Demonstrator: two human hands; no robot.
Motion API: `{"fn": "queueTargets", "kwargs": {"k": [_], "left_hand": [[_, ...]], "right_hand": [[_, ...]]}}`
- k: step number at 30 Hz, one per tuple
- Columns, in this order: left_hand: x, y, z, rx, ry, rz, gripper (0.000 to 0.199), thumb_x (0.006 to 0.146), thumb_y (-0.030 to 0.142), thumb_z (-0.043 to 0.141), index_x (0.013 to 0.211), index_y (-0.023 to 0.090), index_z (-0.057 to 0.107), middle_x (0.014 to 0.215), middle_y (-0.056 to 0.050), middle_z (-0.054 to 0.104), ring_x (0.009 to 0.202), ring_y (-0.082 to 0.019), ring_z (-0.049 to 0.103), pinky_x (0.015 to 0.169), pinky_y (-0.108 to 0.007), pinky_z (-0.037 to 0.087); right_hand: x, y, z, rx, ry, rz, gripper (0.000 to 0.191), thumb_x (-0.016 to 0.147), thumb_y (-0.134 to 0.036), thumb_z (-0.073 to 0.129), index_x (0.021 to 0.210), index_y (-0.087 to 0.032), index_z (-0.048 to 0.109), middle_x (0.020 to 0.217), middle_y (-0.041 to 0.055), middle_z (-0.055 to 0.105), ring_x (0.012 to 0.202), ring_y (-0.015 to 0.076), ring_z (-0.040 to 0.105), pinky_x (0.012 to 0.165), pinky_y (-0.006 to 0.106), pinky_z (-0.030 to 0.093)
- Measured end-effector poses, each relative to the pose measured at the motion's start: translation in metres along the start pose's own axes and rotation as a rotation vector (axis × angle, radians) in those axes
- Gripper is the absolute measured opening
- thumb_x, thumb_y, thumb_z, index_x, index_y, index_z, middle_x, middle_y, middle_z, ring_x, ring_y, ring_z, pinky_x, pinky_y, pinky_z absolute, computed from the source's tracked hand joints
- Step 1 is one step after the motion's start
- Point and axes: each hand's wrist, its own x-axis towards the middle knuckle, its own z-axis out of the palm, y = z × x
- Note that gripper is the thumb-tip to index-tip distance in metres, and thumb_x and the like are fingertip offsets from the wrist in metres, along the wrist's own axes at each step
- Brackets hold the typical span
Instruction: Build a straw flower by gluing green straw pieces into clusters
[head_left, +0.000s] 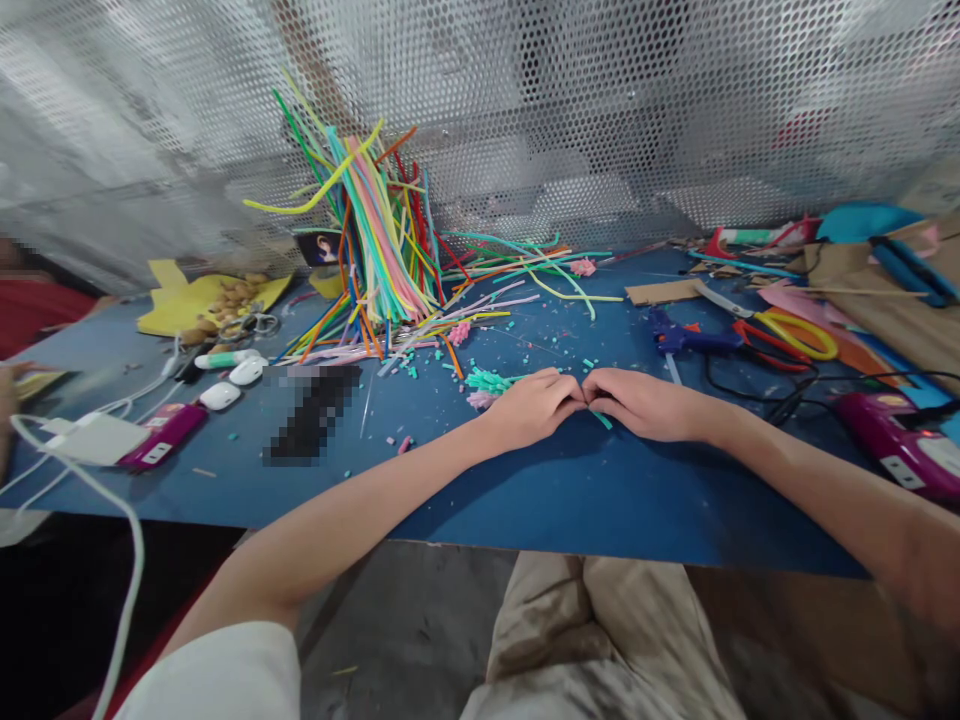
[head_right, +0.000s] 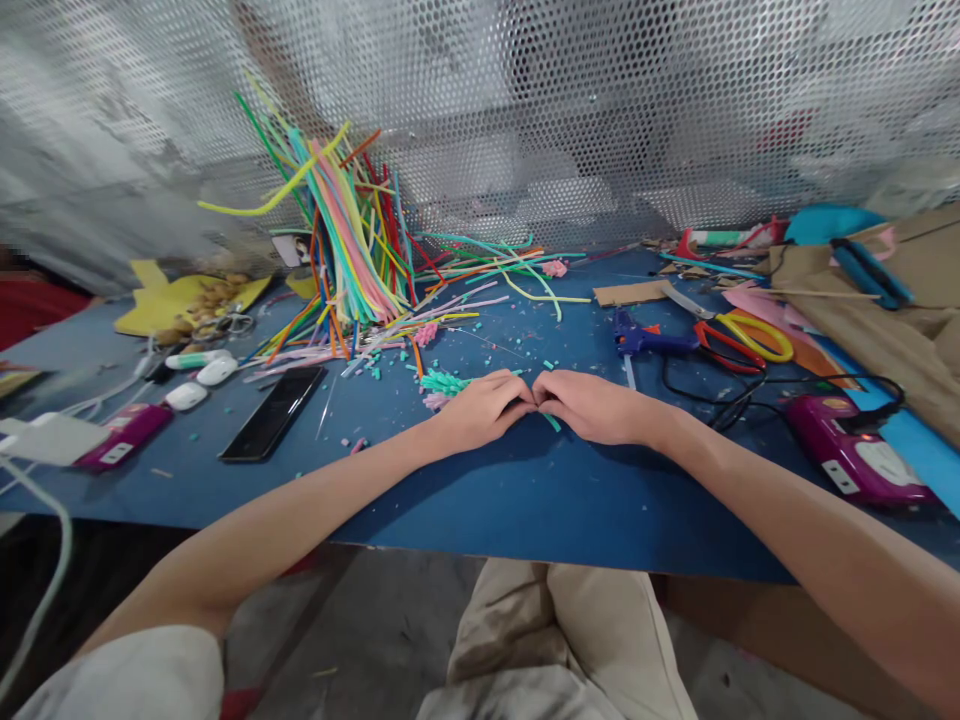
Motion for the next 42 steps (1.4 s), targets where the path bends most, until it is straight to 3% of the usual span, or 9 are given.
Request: {"fn": "queueTargets", "kwargs": {"k": [9,18,27,42], "left_hand": [[0.0007,-0.0024,0.0002,-0.067,0.019,-0.056,0.016,0.103,0.031,0.050,0.098,0.019,0.059,0.094,-0.004,0.066,0.092,-0.017,0.061,0.085,-0.030,0.047],[0.0007,-0.0014,-0.0016,-0.055,0.015,-0.028,0.014,0.102,0.029,0.051,0.098,0.019,0.059,0.094,-0.003,0.066,0.092,-0.017,0.060,0.085,-0.030,0.047],[0.0006,-0.0028,-0.0020,-0.072,0.004,-0.006,0.013,0.102,0.028,0.050,0.099,0.020,0.061,0.094,-0.003,0.068,0.092,-0.018,0.060,0.085,-0.030,0.047],[0.0012,-0.0001,-0.0014,-0.123,-0.040,-0.006,0.015,0.101,0.028,0.051,0.095,0.020,0.061,0.094,-0.004,0.069,0.093,-0.018,0.061,0.086,-0.031,0.047]], "right_hand": [[-0.0018,-0.0020,-0.0008,0.065,0.088,0.052,0.011,0.098,-0.032,0.054,0.105,-0.024,0.057,0.095,0.0018,0.069,0.082,0.0156,0.064,0.077,0.029,0.045],[0.0001,-0.0028,0.0031,0.069,0.170,0.071,0.006,0.093,-0.027,0.059,0.096,-0.024,0.063,0.079,-0.0032,0.068,0.069,0.0112,0.059,0.068,0.024,0.043],[0.0045,0.0043,0.0053,0.087,0.099,0.028,0.002,0.090,-0.021,0.055,0.089,-0.022,0.056,0.070,-0.0044,0.054,0.062,0.0106,0.046,0.062,0.025,0.037],[0.0077,-0.0031,0.0016,0.016,-0.072,0.026,0.008,0.096,-0.023,0.039,0.089,-0.023,0.041,0.084,0.0023,0.055,0.073,0.0173,0.049,0.069,0.032,0.038]]}}
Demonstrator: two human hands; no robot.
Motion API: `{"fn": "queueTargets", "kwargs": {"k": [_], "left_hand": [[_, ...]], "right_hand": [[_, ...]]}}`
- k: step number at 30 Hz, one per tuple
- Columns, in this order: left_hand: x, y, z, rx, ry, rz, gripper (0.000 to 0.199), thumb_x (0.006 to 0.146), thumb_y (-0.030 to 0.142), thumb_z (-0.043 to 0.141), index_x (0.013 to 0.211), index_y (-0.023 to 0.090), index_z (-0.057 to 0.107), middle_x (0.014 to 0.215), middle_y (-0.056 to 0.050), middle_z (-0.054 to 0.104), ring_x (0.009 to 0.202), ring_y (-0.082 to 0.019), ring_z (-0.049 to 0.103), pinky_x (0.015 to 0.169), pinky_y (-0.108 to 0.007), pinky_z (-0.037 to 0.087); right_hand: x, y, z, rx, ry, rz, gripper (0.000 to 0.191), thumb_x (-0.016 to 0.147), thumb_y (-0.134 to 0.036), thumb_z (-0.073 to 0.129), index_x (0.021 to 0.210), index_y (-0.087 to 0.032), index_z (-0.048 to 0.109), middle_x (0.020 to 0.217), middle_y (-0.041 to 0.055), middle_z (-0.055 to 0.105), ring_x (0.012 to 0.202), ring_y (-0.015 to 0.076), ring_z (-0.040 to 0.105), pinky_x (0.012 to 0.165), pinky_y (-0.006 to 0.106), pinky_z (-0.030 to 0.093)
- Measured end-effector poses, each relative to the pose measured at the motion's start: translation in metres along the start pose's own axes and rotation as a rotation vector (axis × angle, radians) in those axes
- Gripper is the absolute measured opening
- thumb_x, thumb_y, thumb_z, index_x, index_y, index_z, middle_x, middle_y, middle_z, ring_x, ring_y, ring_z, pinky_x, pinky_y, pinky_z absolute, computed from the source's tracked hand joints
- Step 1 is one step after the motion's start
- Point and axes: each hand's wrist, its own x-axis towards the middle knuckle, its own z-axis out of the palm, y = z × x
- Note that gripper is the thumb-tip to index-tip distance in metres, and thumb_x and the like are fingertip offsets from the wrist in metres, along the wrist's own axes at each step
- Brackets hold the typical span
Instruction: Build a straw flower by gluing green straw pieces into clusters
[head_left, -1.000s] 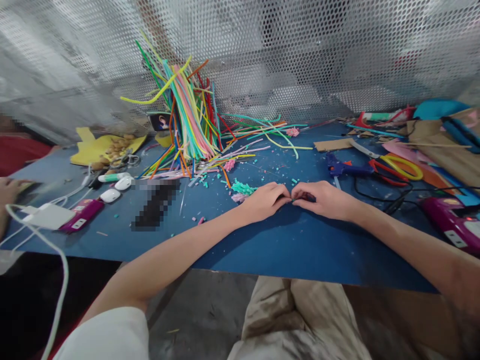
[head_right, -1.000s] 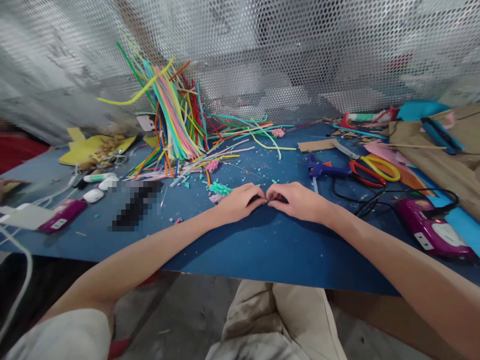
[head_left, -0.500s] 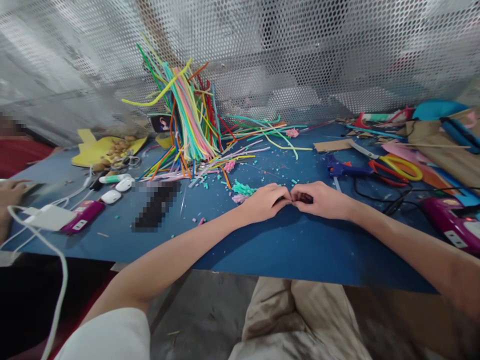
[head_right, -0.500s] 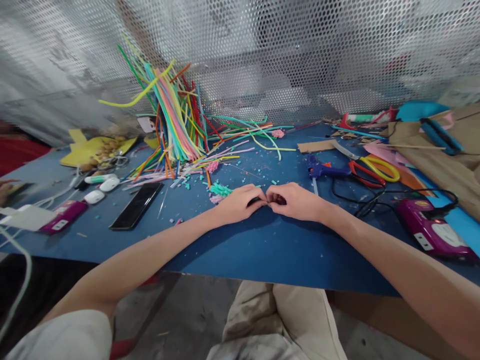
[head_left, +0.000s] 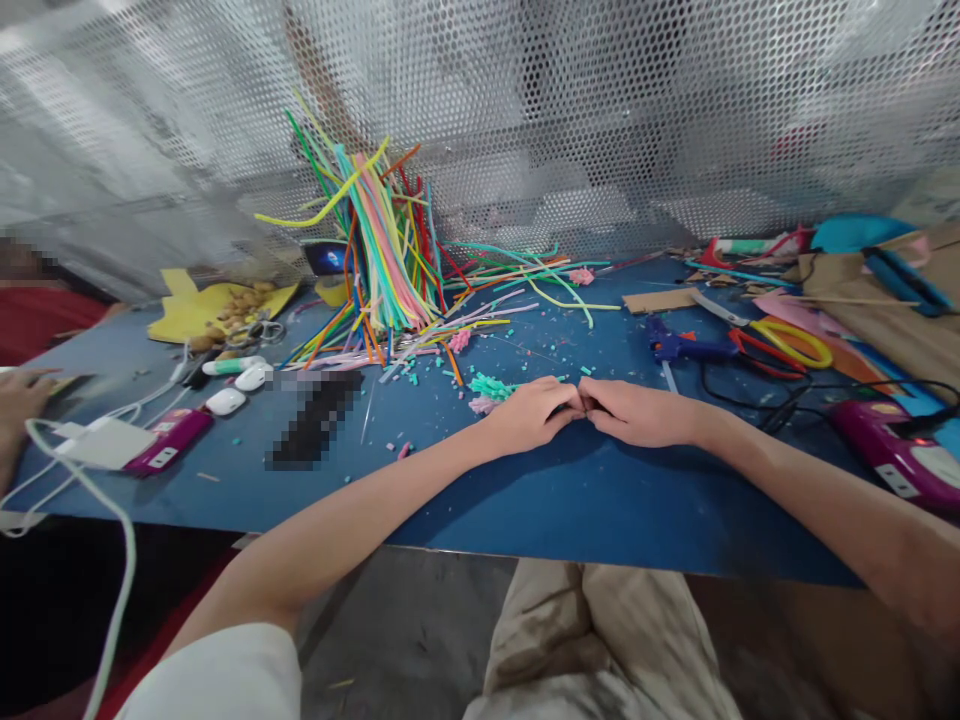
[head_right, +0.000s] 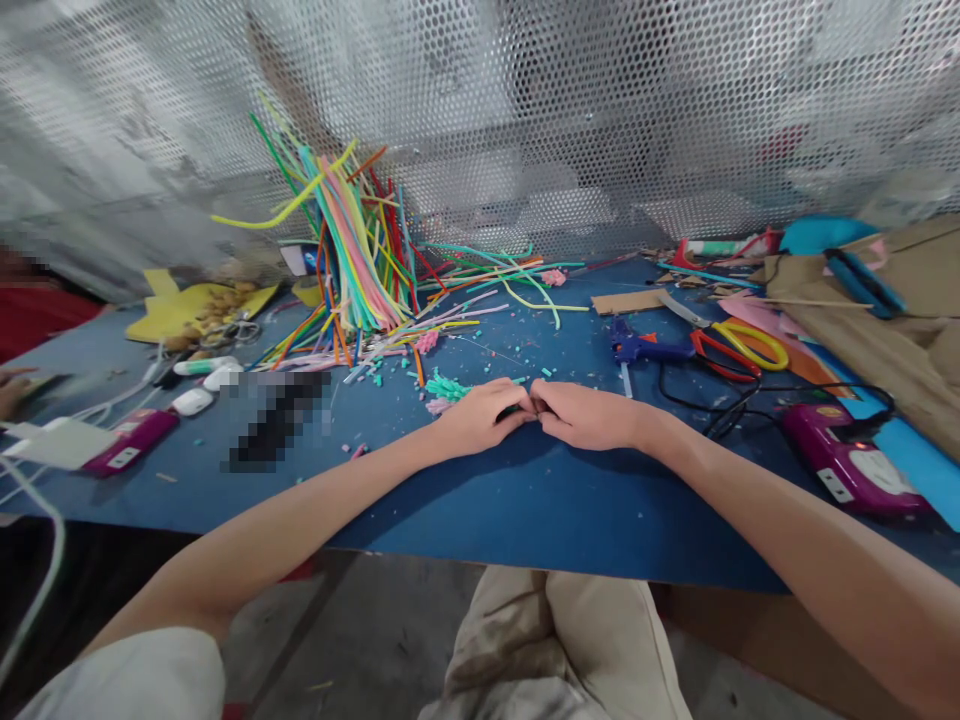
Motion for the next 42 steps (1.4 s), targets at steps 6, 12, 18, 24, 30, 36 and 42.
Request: {"fn": "queueTargets", "kwargs": {"k": [6,12,18,24,30,36,42], "left_hand": [[0.0001,0.0028,-0.0016,-0.023,0.013,-0.012,0.012,0.100,0.026,0.053,0.093,0.019,0.060,0.094,-0.003,0.069,0.091,-0.018,0.061,0.083,-0.029,0.046],[-0.0011,0.0019,-0.0009,0.009,0.026,-0.051,0.011,0.100,0.028,0.053,0.095,0.020,0.059,0.091,-0.002,0.067,0.087,-0.017,0.061,0.080,-0.029,0.046],[-0.0018,0.0004,0.0013,0.027,0.037,-0.069,0.012,0.101,0.029,0.051,0.097,0.020,0.059,0.092,-0.002,0.066,0.090,-0.017,0.061,0.082,-0.030,0.048],[-0.0017,0.0014,-0.0003,0.028,0.020,-0.064,0.011,0.100,0.029,0.052,0.098,0.020,0.059,0.092,-0.002,0.066,0.089,-0.017,0.060,0.082,-0.030,0.047],[-0.0012,0.0009,-0.0003,0.021,0.023,-0.054,0.011,0.100,0.027,0.052,0.097,0.020,0.059,0.091,-0.002,0.066,0.088,-0.017,0.060,0.081,-0.030,0.047],[-0.0012,0.0011,-0.0001,0.025,0.018,-0.066,0.012,0.101,0.029,0.051,0.097,0.020,0.059,0.092,-0.003,0.066,0.089,-0.018,0.060,0.082,-0.031,0.047],[-0.0016,0.0014,-0.0001,0.029,0.019,-0.057,0.013,0.101,0.031,0.051,0.097,0.021,0.058,0.091,-0.002,0.065,0.088,-0.017,0.060,0.082,-0.030,0.047]], "right_hand": [[-0.0012,0.0025,0.0011,-0.015,0.020,-0.029,0.009,0.095,-0.020,0.039,0.086,-0.023,0.040,0.082,0.0016,0.052,0.072,0.0165,0.047,0.069,0.032,0.038],[-0.0031,0.0083,0.0002,0.052,0.098,-0.001,0.007,0.095,-0.029,0.051,0.091,-0.023,0.048,0.076,-0.0019,0.056,0.065,0.0138,0.046,0.062,0.029,0.035],[-0.0021,0.0062,-0.0009,0.135,0.144,0.006,0.018,0.096,-0.038,0.055,0.090,-0.022,0.057,0.075,-0.0023,0.059,0.067,0.0131,0.050,0.065,0.028,0.039],[-0.0021,0.0076,-0.0001,0.177,0.139,0.027,0.021,0.095,-0.041,0.057,0.087,-0.021,0.056,0.072,-0.0033,0.057,0.064,0.0121,0.047,0.062,0.027,0.038],[-0.0013,0.0038,-0.0006,0.121,0.135,0.022,0.018,0.095,-0.037,0.056,0.085,-0.021,0.053,0.071,-0.0035,0.054,0.063,0.0120,0.047,0.061,0.027,0.037],[-0.0025,0.0033,-0.0007,0.106,0.170,0.018,0.016,0.094,-0.036,0.058,0.088,-0.022,0.054,0.073,-0.0024,0.056,0.064,0.0127,0.049,0.062,0.028,0.038],[-0.0028,0.0068,-0.0015,0.154,0.144,0.037,0.020,0.098,-0.039,0.050,0.088,-0.022,0.054,0.074,-0.0025,0.056,0.067,0.0131,0.047,0.064,0.028,0.038]]}}
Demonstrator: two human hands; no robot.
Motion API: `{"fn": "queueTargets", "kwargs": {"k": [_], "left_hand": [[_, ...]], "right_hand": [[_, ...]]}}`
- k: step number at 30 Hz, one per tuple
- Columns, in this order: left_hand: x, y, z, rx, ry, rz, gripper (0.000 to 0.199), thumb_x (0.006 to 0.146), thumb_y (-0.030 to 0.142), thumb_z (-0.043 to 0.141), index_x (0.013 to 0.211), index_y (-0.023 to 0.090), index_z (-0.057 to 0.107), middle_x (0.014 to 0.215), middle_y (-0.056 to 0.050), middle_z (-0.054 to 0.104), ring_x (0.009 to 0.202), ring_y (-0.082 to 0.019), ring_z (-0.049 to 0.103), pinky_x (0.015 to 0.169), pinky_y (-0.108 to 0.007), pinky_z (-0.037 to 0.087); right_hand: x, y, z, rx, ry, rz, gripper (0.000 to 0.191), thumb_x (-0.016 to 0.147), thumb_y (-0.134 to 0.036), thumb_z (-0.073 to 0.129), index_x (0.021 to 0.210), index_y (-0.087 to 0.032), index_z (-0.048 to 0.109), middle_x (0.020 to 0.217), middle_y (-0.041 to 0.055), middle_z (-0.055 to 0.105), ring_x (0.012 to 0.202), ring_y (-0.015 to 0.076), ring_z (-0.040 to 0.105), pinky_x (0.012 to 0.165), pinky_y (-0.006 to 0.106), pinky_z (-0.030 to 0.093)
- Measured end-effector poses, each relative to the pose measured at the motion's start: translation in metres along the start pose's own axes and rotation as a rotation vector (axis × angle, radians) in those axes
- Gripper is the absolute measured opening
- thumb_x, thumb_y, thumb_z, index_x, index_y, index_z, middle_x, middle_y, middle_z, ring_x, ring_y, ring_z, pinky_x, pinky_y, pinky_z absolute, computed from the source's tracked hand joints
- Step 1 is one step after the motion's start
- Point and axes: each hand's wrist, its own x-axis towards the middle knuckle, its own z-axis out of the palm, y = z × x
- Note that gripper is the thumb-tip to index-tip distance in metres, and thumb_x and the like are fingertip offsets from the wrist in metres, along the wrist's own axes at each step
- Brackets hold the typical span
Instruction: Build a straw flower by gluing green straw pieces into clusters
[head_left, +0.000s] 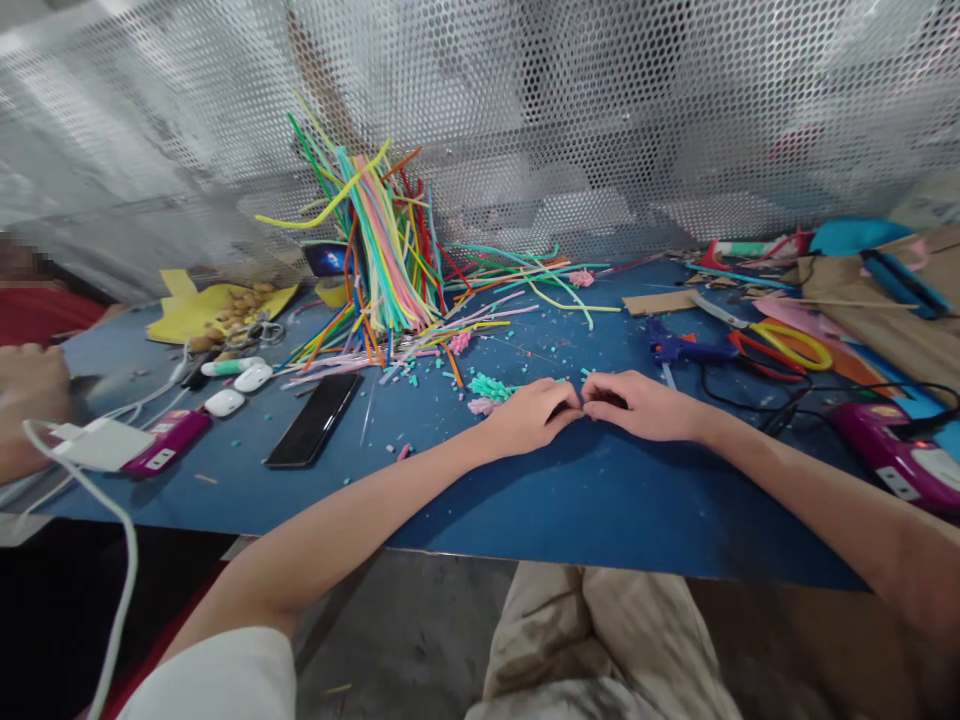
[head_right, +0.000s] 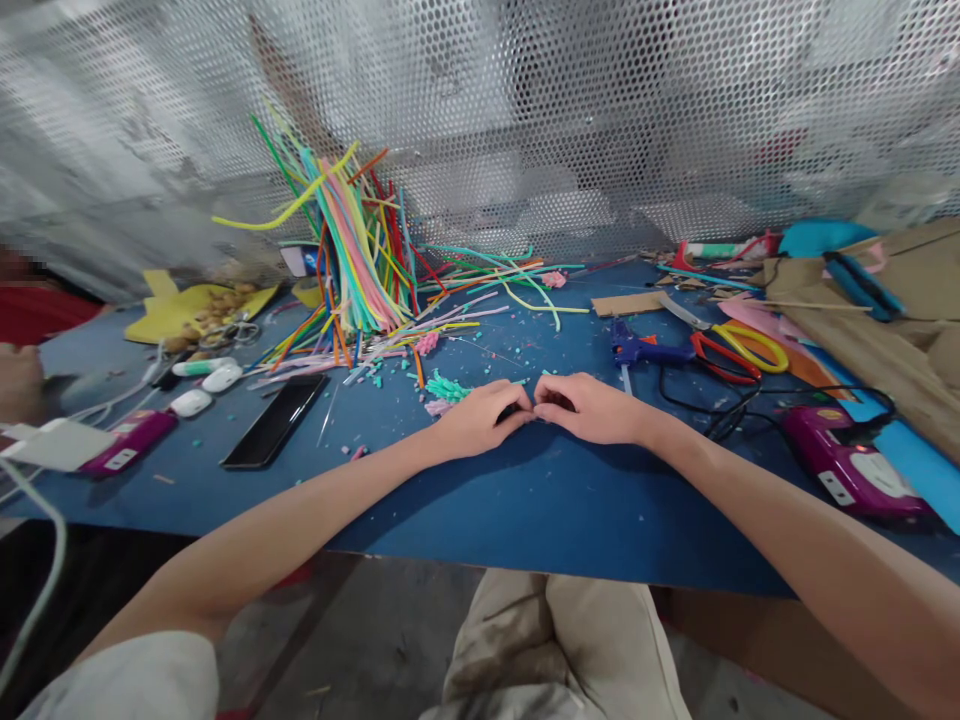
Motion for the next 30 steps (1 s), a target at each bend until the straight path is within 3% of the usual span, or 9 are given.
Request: {"fn": "queueTargets", "kwargs": {"k": [13,21,26,30], "left_hand": [[0.0012,0.0009,-0.0012,-0.029,-0.018,0.049,0.011,0.100,0.028,0.054,0.094,0.020,0.060,0.092,-0.003,0.068,0.091,-0.018,0.061,0.083,-0.029,0.046],[0.0017,0.0031,-0.0021,-0.036,-0.024,0.031,0.011,0.100,0.026,0.055,0.094,0.020,0.061,0.093,-0.002,0.069,0.091,-0.017,0.061,0.083,-0.028,0.046],[0.0016,0.0004,-0.0016,-0.034,-0.019,0.028,0.013,0.100,0.028,0.054,0.094,0.019,0.061,0.092,-0.002,0.069,0.090,-0.017,0.061,0.082,-0.028,0.045],[0.0011,-0.0003,-0.0014,-0.052,-0.002,0.032,0.013,0.100,0.029,0.054,0.095,0.019,0.062,0.092,-0.002,0.069,0.089,-0.017,0.061,0.081,-0.028,0.045]], "right_hand": [[0.0025,0.0016,-0.0045,0.028,-0.202,-0.036,0.018,0.102,-0.036,0.040,0.092,-0.022,0.048,0.082,-0.0014,0.054,0.073,0.0146,0.045,0.068,0.030,0.037],[0.0058,0.0006,-0.0052,0.007,-0.246,-0.018,0.020,0.102,-0.035,0.036,0.089,-0.022,0.044,0.083,-0.0002,0.051,0.075,0.0156,0.044,0.070,0.031,0.037],[0.0036,0.0016,-0.0043,-0.015,-0.171,0.013,0.022,0.102,-0.033,0.035,0.084,-0.022,0.043,0.076,-0.0014,0.050,0.068,0.0147,0.042,0.066,0.030,0.034],[0.0013,0.0054,-0.0051,0.007,-0.087,0.024,0.023,0.100,-0.040,0.043,0.097,-0.022,0.057,0.081,-0.0003,0.061,0.071,0.0145,0.048,0.066,0.029,0.037]]}}
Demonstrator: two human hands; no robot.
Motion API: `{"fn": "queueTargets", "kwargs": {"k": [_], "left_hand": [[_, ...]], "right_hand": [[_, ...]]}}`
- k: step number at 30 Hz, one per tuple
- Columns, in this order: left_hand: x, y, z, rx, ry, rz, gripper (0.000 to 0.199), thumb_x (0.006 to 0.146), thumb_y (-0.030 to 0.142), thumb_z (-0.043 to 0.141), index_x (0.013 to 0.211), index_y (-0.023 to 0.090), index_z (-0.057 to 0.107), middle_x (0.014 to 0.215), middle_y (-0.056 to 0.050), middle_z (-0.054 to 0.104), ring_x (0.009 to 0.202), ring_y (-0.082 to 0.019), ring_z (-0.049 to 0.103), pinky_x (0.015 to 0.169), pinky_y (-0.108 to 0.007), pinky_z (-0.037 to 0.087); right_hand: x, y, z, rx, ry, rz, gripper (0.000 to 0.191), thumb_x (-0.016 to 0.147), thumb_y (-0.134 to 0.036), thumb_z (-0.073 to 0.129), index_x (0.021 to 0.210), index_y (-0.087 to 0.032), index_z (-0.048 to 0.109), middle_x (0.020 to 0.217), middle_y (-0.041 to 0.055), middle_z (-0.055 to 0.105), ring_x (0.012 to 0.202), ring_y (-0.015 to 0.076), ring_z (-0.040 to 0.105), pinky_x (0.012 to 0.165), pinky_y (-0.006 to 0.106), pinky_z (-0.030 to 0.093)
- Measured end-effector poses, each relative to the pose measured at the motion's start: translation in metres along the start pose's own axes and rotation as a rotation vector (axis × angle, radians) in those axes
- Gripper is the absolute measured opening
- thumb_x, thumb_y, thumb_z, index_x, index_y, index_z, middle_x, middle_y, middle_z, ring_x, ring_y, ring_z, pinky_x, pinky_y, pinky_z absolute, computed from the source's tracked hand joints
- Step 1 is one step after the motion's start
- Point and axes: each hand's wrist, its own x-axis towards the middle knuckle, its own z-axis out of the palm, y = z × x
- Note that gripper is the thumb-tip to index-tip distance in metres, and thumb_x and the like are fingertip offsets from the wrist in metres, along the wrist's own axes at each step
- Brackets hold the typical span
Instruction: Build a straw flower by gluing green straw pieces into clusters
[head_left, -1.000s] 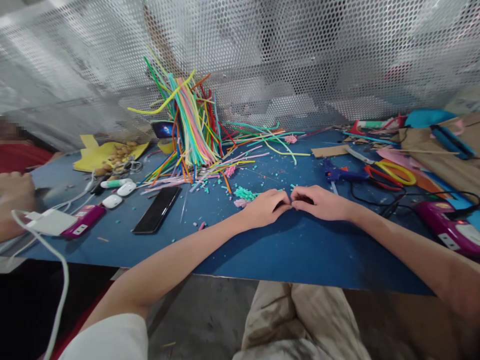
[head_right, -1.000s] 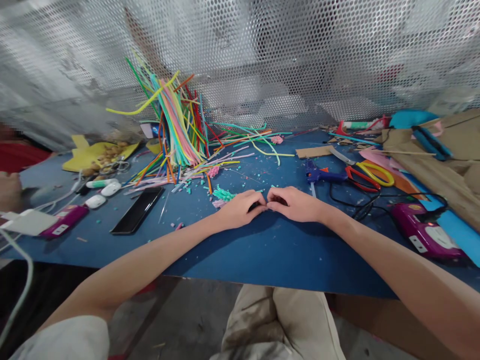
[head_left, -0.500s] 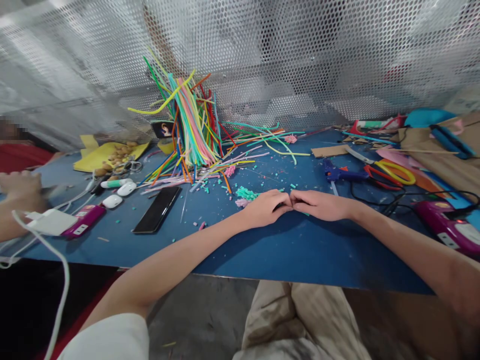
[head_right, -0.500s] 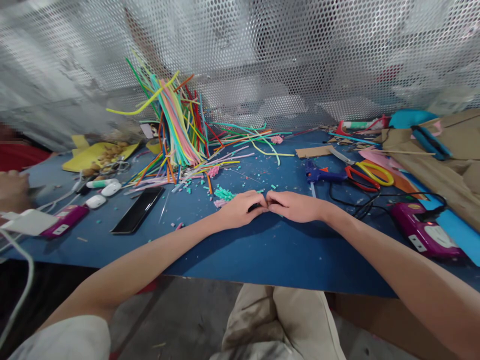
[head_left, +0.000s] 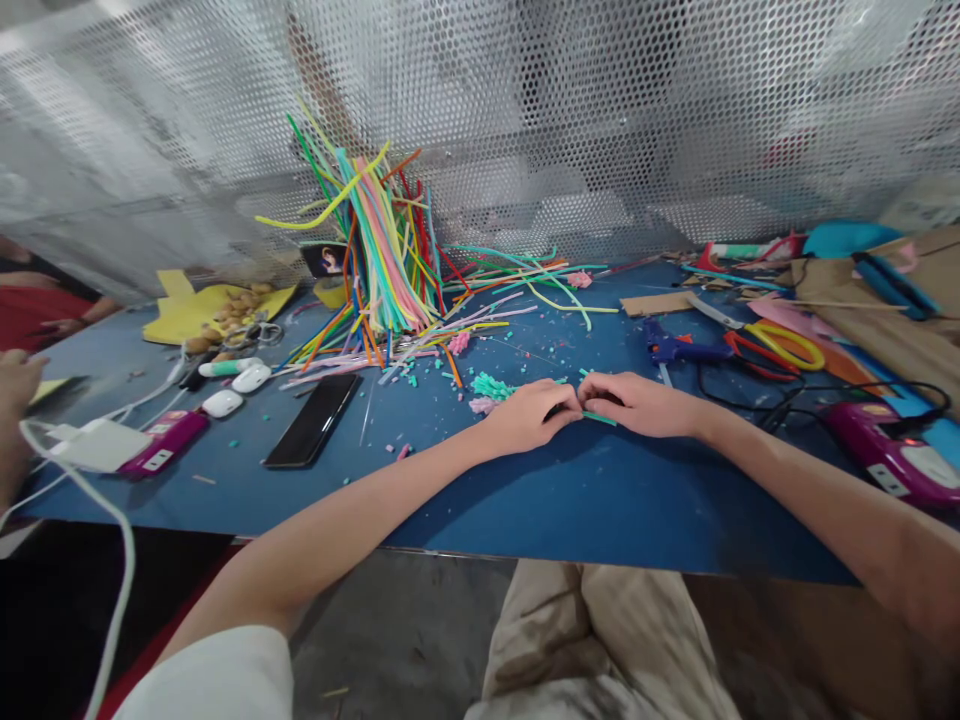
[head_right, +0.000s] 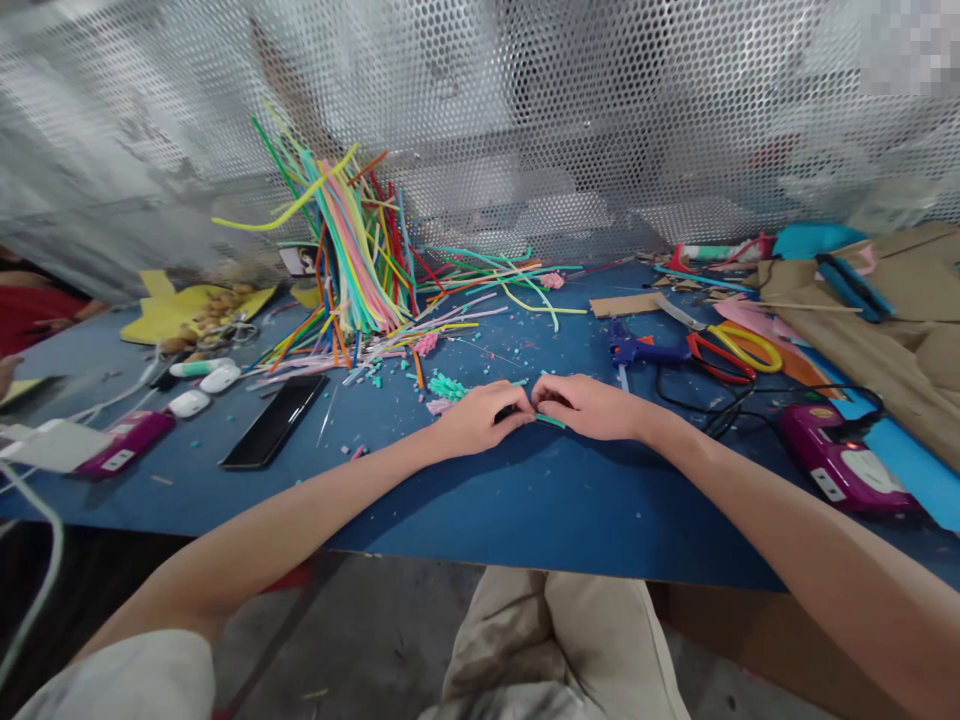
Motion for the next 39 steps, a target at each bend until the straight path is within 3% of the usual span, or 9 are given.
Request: {"fn": "queueTargets", "kwargs": {"k": [3,6,13,22,27,39], "left_hand": [[0.000,0.002,0.000,-0.007,0.011,0.000,0.014,0.100,0.030,0.054,0.096,0.019,0.062,0.092,-0.002,0.069,0.088,-0.017,0.062,0.082,-0.028,0.045],[-0.001,0.003,0.000,0.013,0.024,-0.001,0.015,0.100,0.031,0.055,0.095,0.019,0.062,0.090,-0.002,0.069,0.087,-0.017,0.061,0.081,-0.029,0.046],[-0.001,0.002,0.002,0.044,0.045,0.010,0.015,0.099,0.032,0.057,0.093,0.019,0.062,0.089,-0.002,0.070,0.087,-0.017,0.061,0.080,-0.029,0.046],[-0.001,0.004,0.001,0.066,0.031,0.030,0.013,0.099,0.029,0.056,0.094,0.019,0.063,0.091,-0.002,0.070,0.089,-0.017,0.061,0.083,-0.029,0.047],[-0.001,0.004,0.001,0.076,0.033,0.035,0.014,0.100,0.029,0.054,0.095,0.020,0.064,0.092,-0.003,0.070,0.089,-0.018,0.062,0.084,-0.030,0.048],[0.001,0.001,0.004,0.124,0.037,0.111,0.022,0.102,0.030,0.050,0.103,0.019,0.070,0.097,-0.006,0.072,0.092,-0.017,0.065,0.089,-0.032,0.049]], "right_hand": [[-0.001,0.003,-0.004,0.056,0.000,-0.002,0.028,0.098,-0.041,0.049,0.105,-0.021,0.068,0.088,0.0015,0.069,0.075,0.0150,0.056,0.069,0.028,0.042],[-0.003,0.005,-0.007,0.107,0.001,0.019,0.031,0.094,-0.044,0.056,0.100,-0.021,0.075,0.089,0.0024,0.074,0.078,0.0164,0.062,0.072,0.028,0.046],[-0.005,0.006,-0.006,0.096,0.028,0.016,0.025,0.090,-0.039,0.062,0.099,-0.024,0.079,0.088,0.0002,0.078,0.076,0.0151,0.068,0.071,0.026,0.050],[-0.007,-0.005,-0.003,-0.025,0.043,-0.041,0.021,0.091,-0.030,0.057,0.091,-0.020,0.075,0.057,-0.0039,0.064,0.051,0.0100,0.059,0.059,0.022,0.045],[-0.008,0.000,-0.004,-0.171,0.092,-0.134,0.018,0.090,-0.029,0.057,0.089,-0.021,0.073,0.070,-0.0014,0.066,0.060,0.0106,0.053,0.062,0.025,0.041],[-0.010,-0.001,-0.007,-0.100,0.038,-0.106,0.018,0.091,-0.033,0.059,0.096,-0.024,0.073,0.081,0.0000,0.072,0.069,0.0138,0.061,0.067,0.027,0.046]]}}
